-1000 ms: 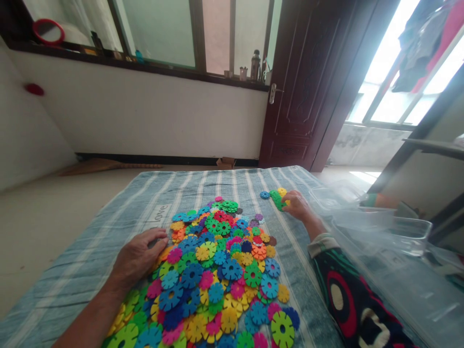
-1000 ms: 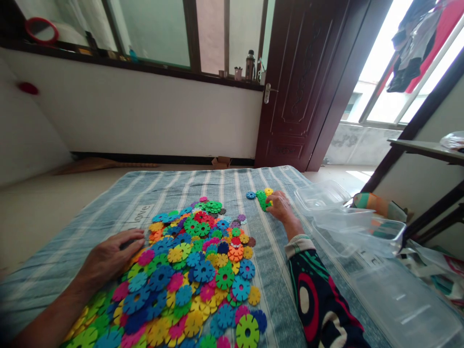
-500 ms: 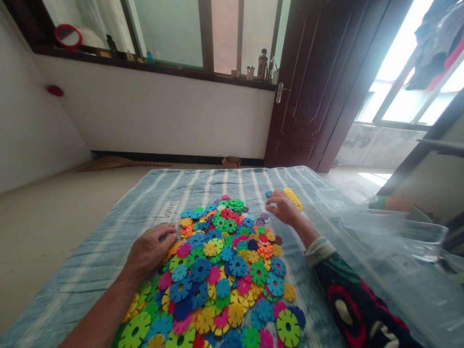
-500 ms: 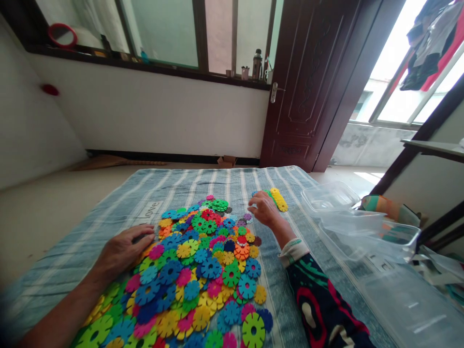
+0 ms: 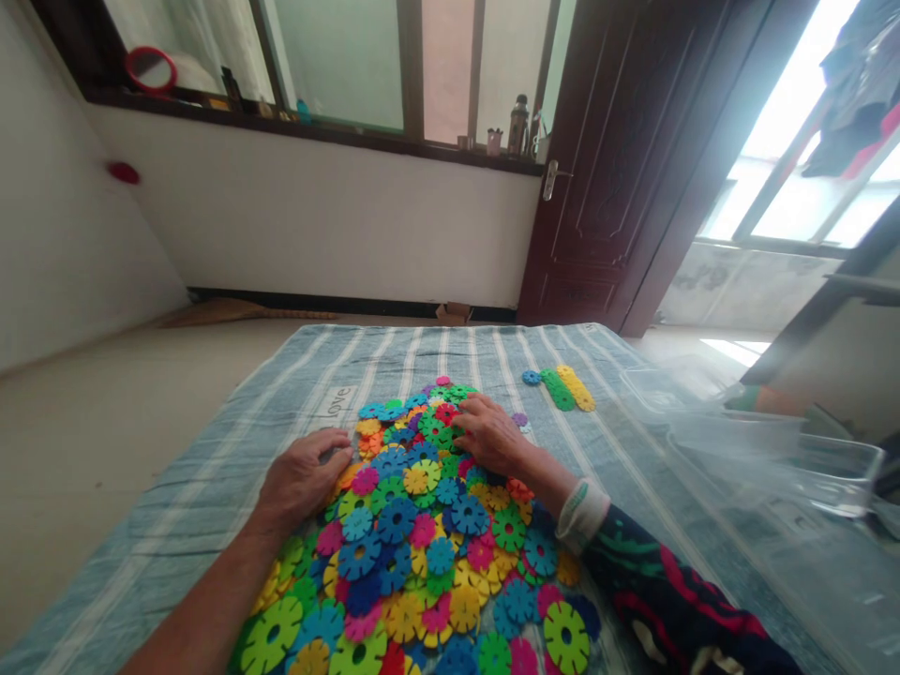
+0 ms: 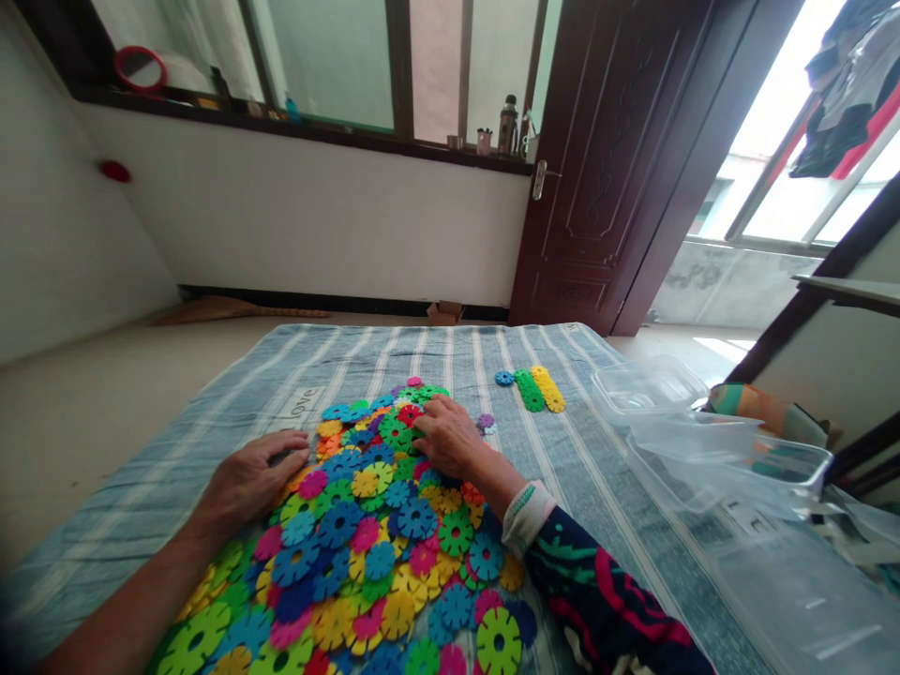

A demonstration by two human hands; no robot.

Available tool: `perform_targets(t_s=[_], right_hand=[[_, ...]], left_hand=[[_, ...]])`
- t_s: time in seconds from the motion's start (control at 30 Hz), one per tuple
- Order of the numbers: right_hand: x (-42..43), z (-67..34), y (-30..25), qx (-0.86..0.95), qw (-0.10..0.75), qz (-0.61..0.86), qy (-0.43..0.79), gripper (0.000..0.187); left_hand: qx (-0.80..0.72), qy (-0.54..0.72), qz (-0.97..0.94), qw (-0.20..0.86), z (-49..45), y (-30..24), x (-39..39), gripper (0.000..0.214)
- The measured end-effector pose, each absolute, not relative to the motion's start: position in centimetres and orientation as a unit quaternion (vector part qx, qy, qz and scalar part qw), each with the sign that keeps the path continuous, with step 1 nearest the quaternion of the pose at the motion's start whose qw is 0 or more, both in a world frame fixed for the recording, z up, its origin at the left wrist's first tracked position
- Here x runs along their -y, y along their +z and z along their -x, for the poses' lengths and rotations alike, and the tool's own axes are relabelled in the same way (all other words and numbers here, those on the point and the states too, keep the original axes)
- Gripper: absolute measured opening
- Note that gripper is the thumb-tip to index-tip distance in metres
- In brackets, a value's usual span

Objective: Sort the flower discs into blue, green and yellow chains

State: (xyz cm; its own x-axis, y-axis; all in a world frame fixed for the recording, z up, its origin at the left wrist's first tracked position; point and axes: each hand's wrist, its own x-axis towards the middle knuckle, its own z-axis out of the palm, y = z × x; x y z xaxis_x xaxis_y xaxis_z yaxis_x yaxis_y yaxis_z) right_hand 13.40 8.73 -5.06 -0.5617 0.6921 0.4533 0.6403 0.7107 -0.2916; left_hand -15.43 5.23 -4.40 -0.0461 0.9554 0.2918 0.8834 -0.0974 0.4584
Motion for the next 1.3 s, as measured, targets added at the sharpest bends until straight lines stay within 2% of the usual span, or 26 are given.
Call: perform_targets(t_s=[0.23,0.37,0.57,0.87,1.07,1.3], right_hand=[[-10.2,-16.0,-3.5,0.813,0.399,0.385,0.178,0.008],[-12.3,-22.1,-2.3,0.760,0.429,0.469,0.135,0.007],[-13.6,-30.2,-3.2,0.710,0.335,0.617,0.051,0.011],[-14.0,-31.2,-5.3,0.690,0.310,0.652,0.037,0.013],[-14.1,-32.1,-5.8,0.680,0.307,0.665,0.025,0.022],[-14.1,-32.5,-6.2,0.718,0.265,0.643,0.019,0.016]], left_hand=[[-0.670,0.263,-0.692,0.056,15.8,-4.2,-5.6,0.035],[-0.674,0.256,-0.690,0.062,15.7,-4.1,-5.6,0.041],[-0.674,0.250,-0.692,0.061,15.7,-4.2,-5.6,0.043],[-0.679,0.252,-0.687,0.062,15.8,-4.3,-5.8,0.042],[-0.677,0.255,-0.687,0.065,15.7,-4.1,-5.7,0.043],[-0.678,0.250,-0.687,0.071,15.7,-4.1,-5.6,0.044]])
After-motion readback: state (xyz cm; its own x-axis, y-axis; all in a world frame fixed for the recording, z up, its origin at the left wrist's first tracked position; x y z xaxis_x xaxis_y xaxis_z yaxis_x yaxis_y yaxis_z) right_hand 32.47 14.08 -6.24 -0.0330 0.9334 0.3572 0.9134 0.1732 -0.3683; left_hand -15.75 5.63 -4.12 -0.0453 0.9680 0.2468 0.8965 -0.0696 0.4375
